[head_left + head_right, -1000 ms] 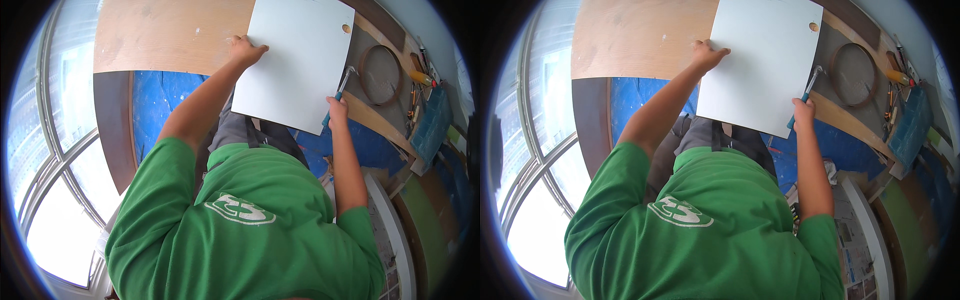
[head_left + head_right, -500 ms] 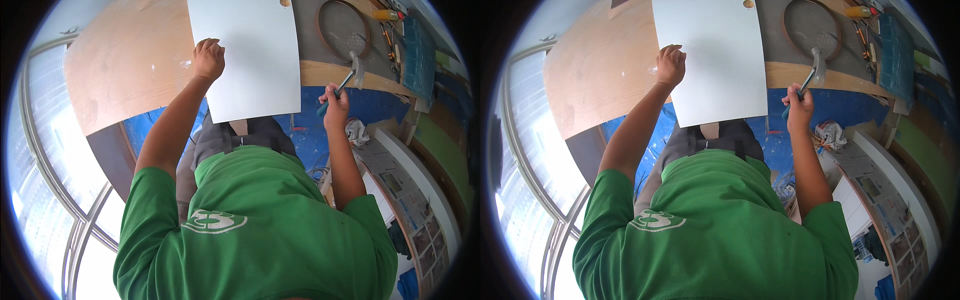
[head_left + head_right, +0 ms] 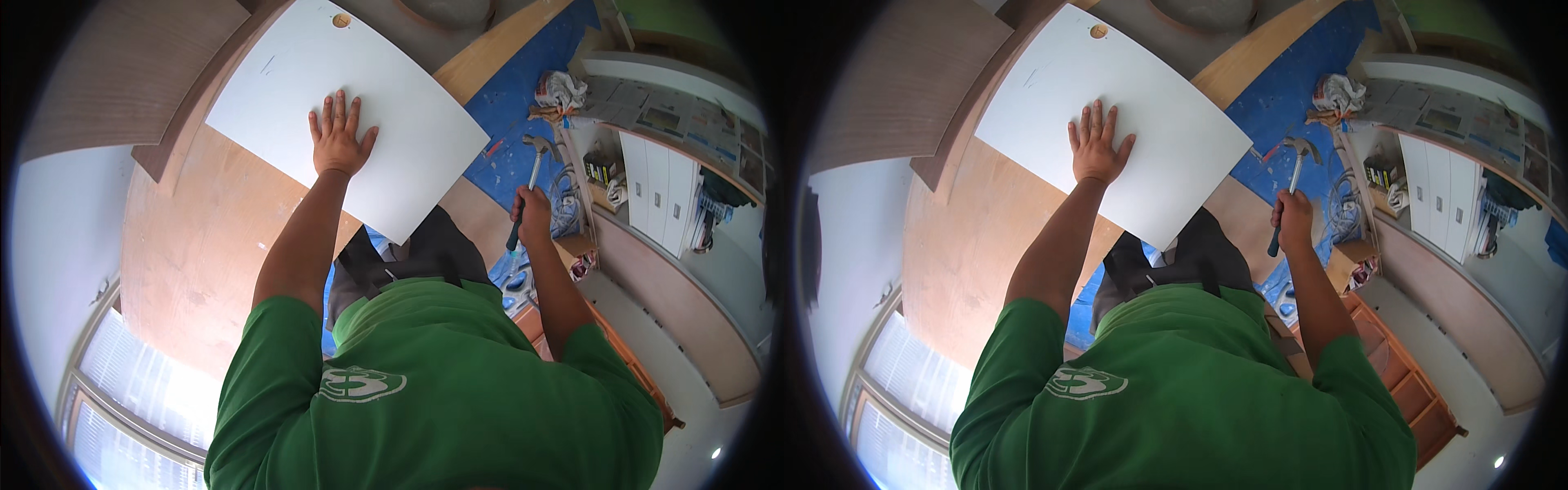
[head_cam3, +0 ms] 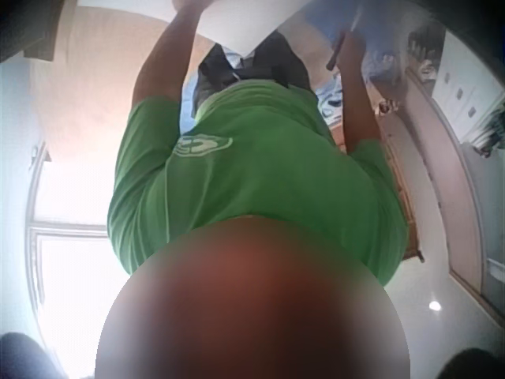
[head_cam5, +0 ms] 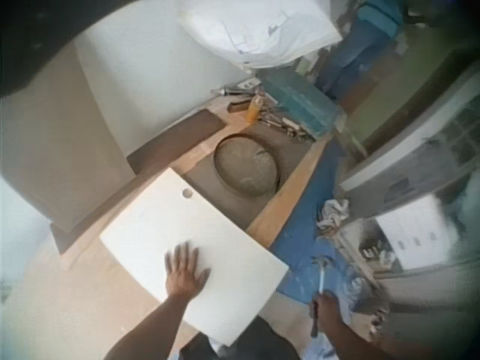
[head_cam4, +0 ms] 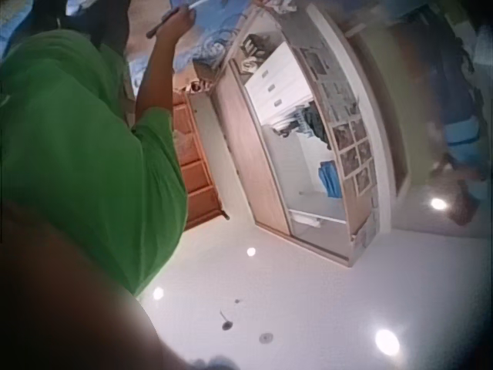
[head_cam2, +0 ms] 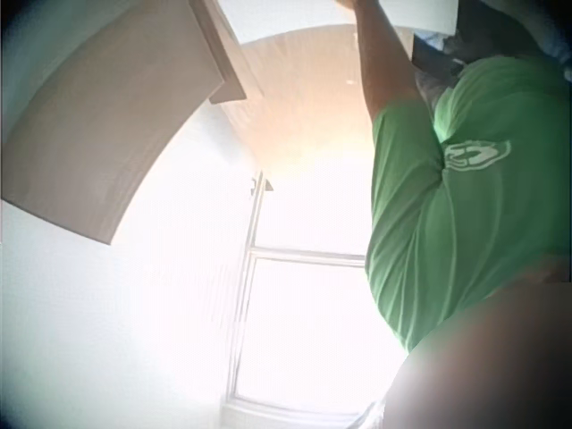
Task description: The person unpacks a wooden panel from a cardboard box, aligns and attaches a brown edge strip to its side, and uses a hammer to secure the strip. The person then discards the strip and continues handling the panel.
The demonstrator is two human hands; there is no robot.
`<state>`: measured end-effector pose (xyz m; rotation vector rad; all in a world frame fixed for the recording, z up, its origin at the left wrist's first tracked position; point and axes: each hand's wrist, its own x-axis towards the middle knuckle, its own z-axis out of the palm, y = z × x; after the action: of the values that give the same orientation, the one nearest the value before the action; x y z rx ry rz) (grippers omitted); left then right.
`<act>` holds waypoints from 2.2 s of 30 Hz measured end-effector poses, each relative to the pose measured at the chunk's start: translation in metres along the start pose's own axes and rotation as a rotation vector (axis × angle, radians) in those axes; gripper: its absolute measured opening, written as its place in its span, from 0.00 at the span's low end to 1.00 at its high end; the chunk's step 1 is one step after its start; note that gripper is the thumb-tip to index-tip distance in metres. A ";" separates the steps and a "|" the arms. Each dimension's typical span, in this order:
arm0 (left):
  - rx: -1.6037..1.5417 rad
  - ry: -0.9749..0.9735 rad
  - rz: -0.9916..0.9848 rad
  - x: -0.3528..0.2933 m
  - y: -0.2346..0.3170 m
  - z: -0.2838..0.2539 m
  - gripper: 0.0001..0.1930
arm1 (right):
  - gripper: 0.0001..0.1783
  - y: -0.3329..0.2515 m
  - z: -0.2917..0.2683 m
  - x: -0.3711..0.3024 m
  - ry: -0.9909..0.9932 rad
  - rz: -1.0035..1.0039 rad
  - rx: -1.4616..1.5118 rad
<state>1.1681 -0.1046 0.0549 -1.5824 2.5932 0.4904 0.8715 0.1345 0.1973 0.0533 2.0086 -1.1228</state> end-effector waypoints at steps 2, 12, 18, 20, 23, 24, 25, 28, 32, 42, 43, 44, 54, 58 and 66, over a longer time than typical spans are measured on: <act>0.012 0.011 0.010 0.001 -0.001 0.002 0.37 | 0.14 0.018 0.006 -0.010 0.050 -0.173 0.043; 0.084 0.053 0.041 0.002 0.000 0.010 0.38 | 0.33 0.081 0.028 0.020 0.154 -0.001 0.319; 0.136 0.089 0.047 0.003 0.002 0.015 0.38 | 0.34 0.105 0.053 0.082 0.125 -0.147 0.175; 0.156 0.117 0.048 0.003 0.002 0.018 0.38 | 0.36 0.109 0.060 0.110 0.112 -0.209 0.107; 0.190 0.148 0.063 0.001 0.002 0.023 0.38 | 0.39 0.118 0.063 0.141 0.148 -0.299 0.013; 0.193 0.156 0.063 0.002 0.001 0.025 0.38 | 0.39 0.119 0.063 0.150 0.165 -0.311 -0.014; 0.195 0.179 0.070 0.003 0.001 0.027 0.39 | 0.40 0.119 0.064 0.159 0.183 -0.323 -0.040; 0.187 0.194 0.081 0.003 -0.001 0.030 0.39 | 0.42 0.120 0.068 0.175 0.231 -0.370 -0.123; 0.170 0.234 0.112 0.004 -0.003 0.033 0.39 | 0.42 0.120 0.068 0.182 0.259 -0.562 -0.185; 0.121 0.304 0.180 0.004 -0.009 0.042 0.39 | 0.38 0.149 0.077 0.147 0.245 -0.643 -0.301; 0.131 0.312 0.184 0.004 -0.010 0.043 0.39 | 0.37 0.155 0.078 0.138 0.231 -0.647 -0.295; 0.145 0.327 0.188 0.004 -0.010 0.044 0.39 | 0.37 0.161 0.078 0.129 0.209 -0.635 -0.320; 0.128 0.070 0.199 -0.005 0.003 0.022 0.40 | 0.32 0.230 0.089 0.062 0.066 -0.567 -0.285; 0.099 0.076 0.189 -0.005 0.006 0.018 0.39 | 0.30 0.252 0.094 0.030 0.028 -0.554 -0.311; 0.093 0.042 0.165 -0.005 0.003 0.019 0.39 | 0.30 0.286 0.111 -0.009 0.003 -0.598 -0.305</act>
<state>1.1659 -0.0932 0.0390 -1.3728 2.7489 0.3437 1.0607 0.2287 -0.0249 -0.7445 2.2411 -1.1428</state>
